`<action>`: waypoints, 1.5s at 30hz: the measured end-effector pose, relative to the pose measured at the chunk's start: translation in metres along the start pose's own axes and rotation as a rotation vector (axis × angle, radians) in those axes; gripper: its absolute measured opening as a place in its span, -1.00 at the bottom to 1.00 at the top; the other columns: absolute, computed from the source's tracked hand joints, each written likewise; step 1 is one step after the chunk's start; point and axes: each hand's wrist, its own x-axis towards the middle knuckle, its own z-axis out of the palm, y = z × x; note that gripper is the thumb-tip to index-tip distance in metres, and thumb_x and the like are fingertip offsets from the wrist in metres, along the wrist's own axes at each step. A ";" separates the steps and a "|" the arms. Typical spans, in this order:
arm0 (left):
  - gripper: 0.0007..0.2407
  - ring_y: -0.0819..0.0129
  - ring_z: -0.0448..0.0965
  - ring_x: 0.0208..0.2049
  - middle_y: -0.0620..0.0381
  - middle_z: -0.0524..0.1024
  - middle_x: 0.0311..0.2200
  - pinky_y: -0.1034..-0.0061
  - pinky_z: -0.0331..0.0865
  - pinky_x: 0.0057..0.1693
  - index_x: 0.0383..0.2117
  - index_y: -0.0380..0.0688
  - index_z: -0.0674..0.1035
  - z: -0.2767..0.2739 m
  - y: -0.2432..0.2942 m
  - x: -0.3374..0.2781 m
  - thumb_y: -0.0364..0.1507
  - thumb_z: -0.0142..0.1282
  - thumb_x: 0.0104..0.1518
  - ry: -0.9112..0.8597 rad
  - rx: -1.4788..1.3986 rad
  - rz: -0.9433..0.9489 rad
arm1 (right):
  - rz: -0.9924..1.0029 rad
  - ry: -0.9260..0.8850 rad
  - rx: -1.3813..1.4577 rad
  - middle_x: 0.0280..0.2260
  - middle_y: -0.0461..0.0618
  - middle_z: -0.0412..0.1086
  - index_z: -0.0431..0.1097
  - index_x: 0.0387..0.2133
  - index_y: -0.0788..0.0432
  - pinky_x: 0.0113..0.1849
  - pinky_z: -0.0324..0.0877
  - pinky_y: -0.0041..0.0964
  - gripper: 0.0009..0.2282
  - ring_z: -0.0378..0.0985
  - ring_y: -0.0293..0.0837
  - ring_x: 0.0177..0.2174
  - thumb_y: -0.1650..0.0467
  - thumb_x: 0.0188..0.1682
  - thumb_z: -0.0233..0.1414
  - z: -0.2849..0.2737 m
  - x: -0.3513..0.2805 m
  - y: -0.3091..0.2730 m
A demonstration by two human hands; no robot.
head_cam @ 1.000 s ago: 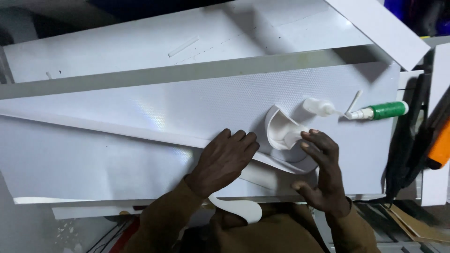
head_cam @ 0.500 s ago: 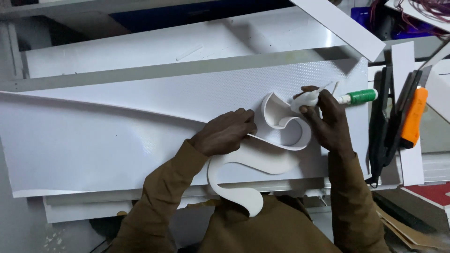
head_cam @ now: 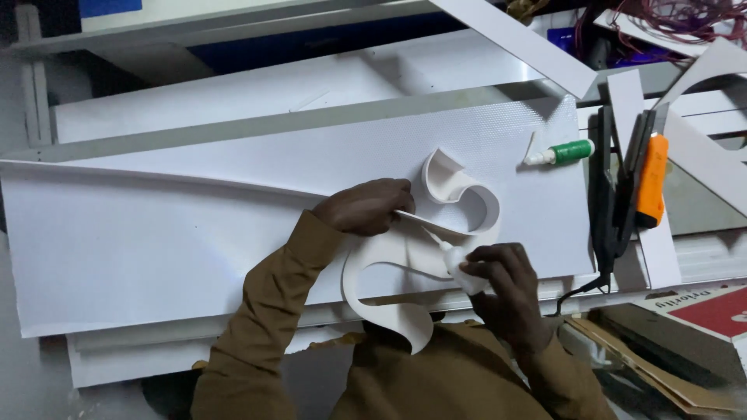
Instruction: The person is gluing a thin, flexible white acrylic strip onto a larger white acrylic base to form a curved shape for a sign.
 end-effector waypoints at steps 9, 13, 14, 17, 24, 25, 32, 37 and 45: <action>-0.78 -0.46 0.60 0.12 -0.35 0.53 0.19 -0.19 0.53 0.06 0.06 -0.27 0.67 -0.007 0.008 -0.004 -0.56 0.09 0.36 -0.002 -0.056 0.025 | -0.279 0.007 -0.125 -0.33 0.00 0.52 0.60 -0.34 0.09 -0.20 0.48 -0.03 -0.91 0.53 0.13 -0.32 0.53 -0.01 0.20 0.035 0.002 0.012; -0.75 -0.47 0.60 0.13 -0.32 0.55 0.17 -0.22 0.52 0.08 0.06 -0.20 0.70 -0.002 -0.002 -0.001 -0.58 0.06 0.32 0.010 -0.089 0.016 | -0.296 -0.010 -0.151 -0.35 0.01 0.50 0.59 -0.35 0.09 -0.19 0.46 -0.04 -0.89 0.51 0.14 -0.33 0.55 0.00 0.15 0.042 -0.004 0.020; -0.73 -0.49 0.60 0.14 -0.31 0.55 0.18 -0.24 0.52 0.11 0.07 -0.18 0.70 0.000 -0.004 0.000 -0.57 0.07 0.30 0.011 -0.087 0.027 | -0.284 -0.019 -0.161 -0.34 0.01 0.50 0.58 -0.34 0.08 -0.17 0.46 -0.04 -0.90 0.50 0.14 -0.31 0.53 0.01 0.14 0.043 -0.007 0.023; -0.72 -0.48 0.62 0.15 -0.31 0.56 0.20 -0.21 0.54 0.12 0.08 -0.16 0.72 -0.005 0.001 -0.002 -0.57 0.07 0.30 0.010 -0.087 0.016 | -0.279 0.000 -0.162 -0.34 -0.01 0.50 0.59 -0.33 0.08 -0.15 0.48 -0.02 -0.90 0.51 0.13 -0.28 0.53 0.00 0.15 0.046 -0.009 0.023; -0.71 -0.44 0.64 0.15 -0.29 0.55 0.22 -0.16 0.55 0.11 0.10 -0.11 0.73 0.000 -0.010 0.003 -0.58 0.12 0.30 -0.001 -0.100 0.010 | -0.271 0.052 -0.129 -0.35 0.00 0.51 0.64 -0.32 0.10 -0.11 0.52 0.01 -0.87 0.51 0.10 -0.28 0.55 0.01 0.16 0.061 -0.016 0.022; -0.71 -0.44 0.64 0.15 -0.29 0.55 0.22 -0.16 0.55 0.11 0.10 -0.11 0.73 -0.002 -0.008 0.002 -0.58 0.12 0.30 0.003 -0.100 0.006 | -0.275 0.050 -0.126 -0.35 0.00 0.51 0.64 -0.32 0.10 -0.11 0.52 0.01 -0.87 0.51 0.10 -0.28 0.55 0.01 0.16 0.063 -0.018 0.025; -0.73 -0.46 0.65 0.14 -0.35 0.53 0.25 -0.15 0.58 0.09 0.08 -0.11 0.73 -0.013 0.011 -0.008 -0.58 0.11 0.32 -0.013 -0.132 -0.069 | -0.236 0.044 -0.117 -0.33 0.03 0.55 0.68 -0.30 0.13 -0.06 0.57 0.05 -0.85 0.56 0.13 -0.25 0.57 -0.09 0.25 0.051 -0.025 0.029; -0.71 -0.46 0.65 0.15 -0.33 0.52 0.28 -0.15 0.58 0.10 0.10 -0.07 0.73 -0.008 0.010 -0.006 -0.56 0.10 0.31 -0.001 -0.163 -0.110 | -0.231 0.061 -0.171 -0.36 0.02 0.55 0.66 -0.33 0.13 -0.07 0.57 0.04 -0.86 0.56 0.10 -0.30 0.59 -0.09 0.29 0.033 -0.036 0.031; -0.81 -0.25 0.67 -0.01 -0.26 0.60 0.06 0.01 0.54 -0.01 -0.02 -0.26 0.72 -0.003 0.022 -0.006 -0.54 0.14 0.32 0.079 -0.156 -0.149 | 0.294 0.270 0.171 -0.31 0.10 0.47 0.41 -0.26 0.24 -0.13 0.56 0.04 -0.68 0.64 0.14 -0.22 0.47 -0.04 0.49 -0.001 -0.033 0.013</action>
